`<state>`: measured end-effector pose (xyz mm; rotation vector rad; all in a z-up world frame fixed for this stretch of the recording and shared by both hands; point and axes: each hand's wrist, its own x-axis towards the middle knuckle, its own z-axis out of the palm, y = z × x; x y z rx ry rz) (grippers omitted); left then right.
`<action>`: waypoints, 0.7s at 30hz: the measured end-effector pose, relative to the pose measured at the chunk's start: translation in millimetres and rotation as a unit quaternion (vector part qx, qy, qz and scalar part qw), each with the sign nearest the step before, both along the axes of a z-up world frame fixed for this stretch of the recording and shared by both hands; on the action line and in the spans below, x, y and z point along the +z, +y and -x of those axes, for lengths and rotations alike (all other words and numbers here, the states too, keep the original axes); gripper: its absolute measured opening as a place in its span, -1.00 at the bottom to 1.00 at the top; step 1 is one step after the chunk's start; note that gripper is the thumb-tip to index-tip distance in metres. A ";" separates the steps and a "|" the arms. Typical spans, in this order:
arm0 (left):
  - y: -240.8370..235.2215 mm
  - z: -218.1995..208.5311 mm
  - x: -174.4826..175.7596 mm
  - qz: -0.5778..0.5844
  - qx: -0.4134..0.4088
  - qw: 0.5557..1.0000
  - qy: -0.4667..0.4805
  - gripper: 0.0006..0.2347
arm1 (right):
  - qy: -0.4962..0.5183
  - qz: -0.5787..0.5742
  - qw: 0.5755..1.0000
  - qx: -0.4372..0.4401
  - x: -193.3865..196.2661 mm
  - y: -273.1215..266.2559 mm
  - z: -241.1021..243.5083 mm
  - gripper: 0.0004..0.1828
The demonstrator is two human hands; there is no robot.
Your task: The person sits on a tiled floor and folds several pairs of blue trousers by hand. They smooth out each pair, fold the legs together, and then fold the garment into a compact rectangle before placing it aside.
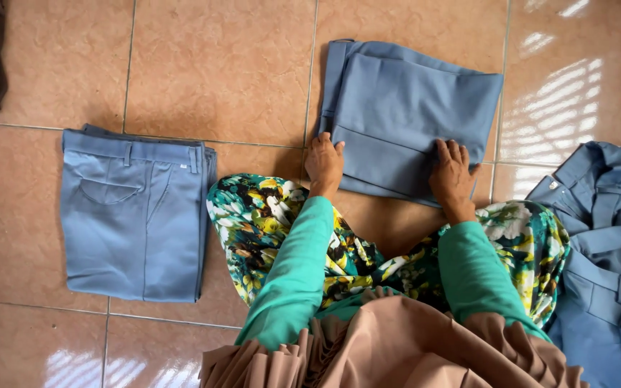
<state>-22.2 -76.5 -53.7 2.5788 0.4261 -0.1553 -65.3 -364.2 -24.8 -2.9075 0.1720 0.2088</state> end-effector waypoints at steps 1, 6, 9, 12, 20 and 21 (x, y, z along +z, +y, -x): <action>-2.7 2.1 5.3 0.024 0.005 0.999 -0.024 -0.69 | 0.003 -0.001 1.000 -0.014 3.7 2.4 4.5 -0.29; 3.7 22.9 33.9 0.096 0.058 0.990 -0.091 -0.82 | 0.016 -0.030 0.999 -0.037 1.9 9.6 18.5 -0.24; 15.9 36.5 6.8 0.057 0.080 0.992 -0.080 -0.79 | 0.023 -0.053 0.998 -0.020 0.2 11.8 21.7 -0.27; 20.6 40.3 16.5 -0.011 0.095 0.993 -0.064 -0.72 | 0.035 -0.055 0.998 0.008 -4.9 7.8 18.7 -0.26; 28.6 24.9 -3.6 0.116 0.076 0.989 0.061 -0.24 | 0.048 -0.035 0.998 0.033 -10.2 -2.0 17.8 -0.24; 33.5 22.8 -22.7 0.116 0.068 0.989 0.059 -0.24 | 0.045 -0.035 0.998 0.026 5.2 0.6 25.3 -0.24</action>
